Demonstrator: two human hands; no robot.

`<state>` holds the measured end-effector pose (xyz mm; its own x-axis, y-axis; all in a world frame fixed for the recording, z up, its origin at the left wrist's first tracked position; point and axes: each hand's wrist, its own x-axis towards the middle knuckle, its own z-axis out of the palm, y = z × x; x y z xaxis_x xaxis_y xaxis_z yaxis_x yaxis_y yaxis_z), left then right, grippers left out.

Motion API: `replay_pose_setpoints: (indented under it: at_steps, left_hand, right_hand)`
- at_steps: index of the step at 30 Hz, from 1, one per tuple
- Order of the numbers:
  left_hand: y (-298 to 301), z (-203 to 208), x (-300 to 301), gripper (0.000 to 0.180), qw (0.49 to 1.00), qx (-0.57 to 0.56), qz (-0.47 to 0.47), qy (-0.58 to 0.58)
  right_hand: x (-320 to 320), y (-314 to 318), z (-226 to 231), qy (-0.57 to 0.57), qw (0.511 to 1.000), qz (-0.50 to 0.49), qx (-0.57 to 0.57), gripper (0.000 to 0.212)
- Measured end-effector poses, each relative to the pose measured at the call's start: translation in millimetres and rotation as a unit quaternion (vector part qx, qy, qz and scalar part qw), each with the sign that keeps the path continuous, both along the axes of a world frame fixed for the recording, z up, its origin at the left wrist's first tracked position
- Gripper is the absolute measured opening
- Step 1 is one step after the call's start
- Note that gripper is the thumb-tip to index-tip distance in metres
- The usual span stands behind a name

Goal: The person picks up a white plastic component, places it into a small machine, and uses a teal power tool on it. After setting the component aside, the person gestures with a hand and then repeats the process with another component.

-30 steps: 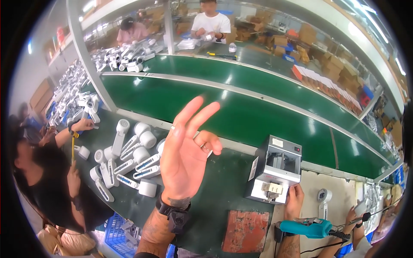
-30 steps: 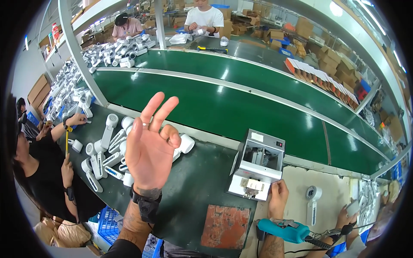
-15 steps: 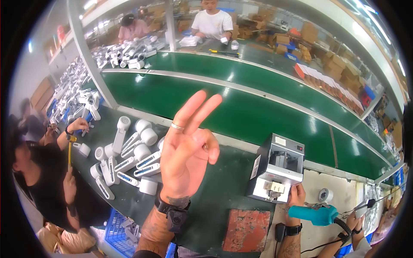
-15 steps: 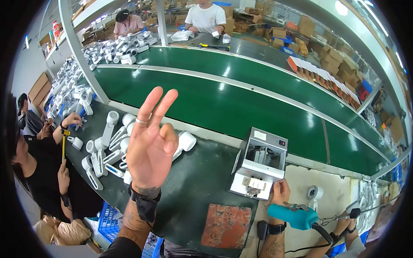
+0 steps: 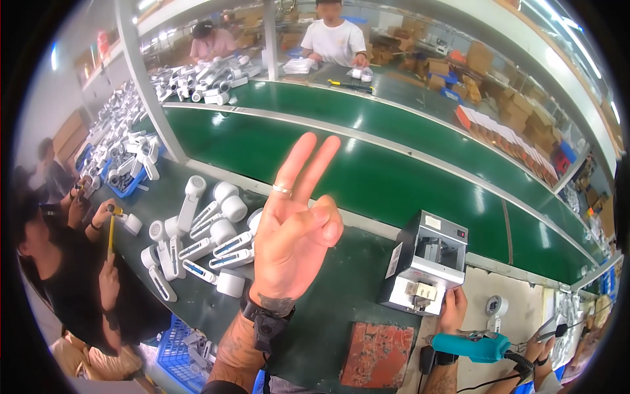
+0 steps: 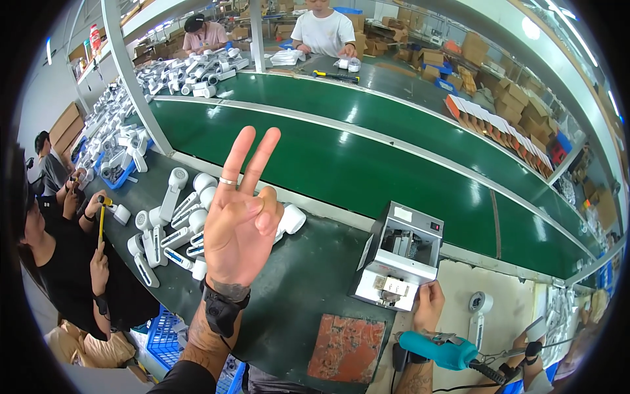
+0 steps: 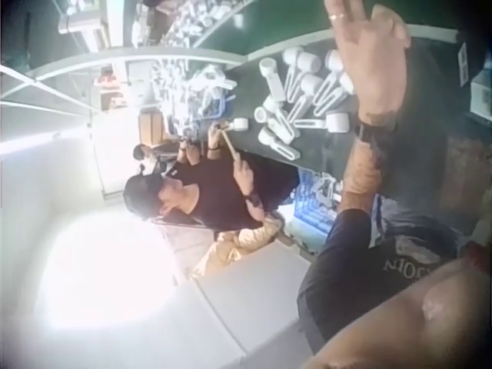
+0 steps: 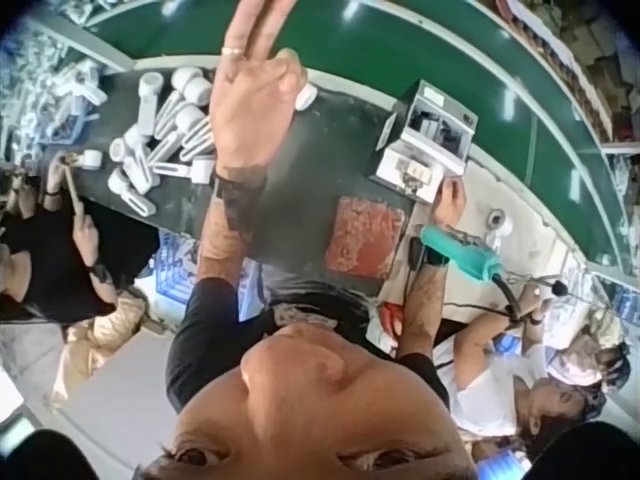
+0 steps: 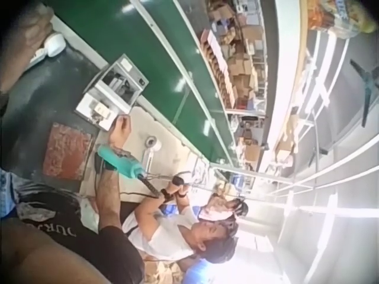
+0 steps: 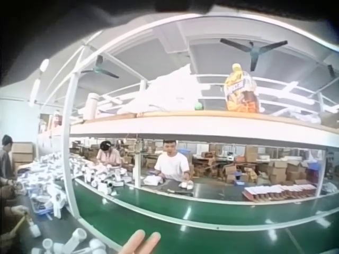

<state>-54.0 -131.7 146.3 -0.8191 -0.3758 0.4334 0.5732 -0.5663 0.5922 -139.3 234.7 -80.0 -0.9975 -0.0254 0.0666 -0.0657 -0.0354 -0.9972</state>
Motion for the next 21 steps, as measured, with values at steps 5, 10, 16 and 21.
replay_pose_setpoints:
  at_steps: [5,10,16,21]
  left_hand:
    - [-1.9,2.1,4.1,0.089,1.000,-0.013,-0.011,0.013]
    - [-1.1,1.2,3.6,0.093,0.999,-0.006,-0.032,0.023]
    - [0.2,11.0,12.1,0.097,0.998,-0.012,-0.056,0.034]
    - [-0.1,5.6,6.8,0.102,0.997,-0.011,-0.060,0.042]
  right_hand:
    - [9.7,-14.9,17.8,-0.031,0.999,-0.003,-0.012,0.032]
    - [13.1,-24.4,29.0,-0.018,0.999,-0.026,-0.039,0.021]
    - [12.8,-20.6,26.4,-0.018,0.999,-0.019,-0.034,0.020]
    - [7.6,-14.1,13.4,-0.002,0.999,-0.017,-0.038,0.019]
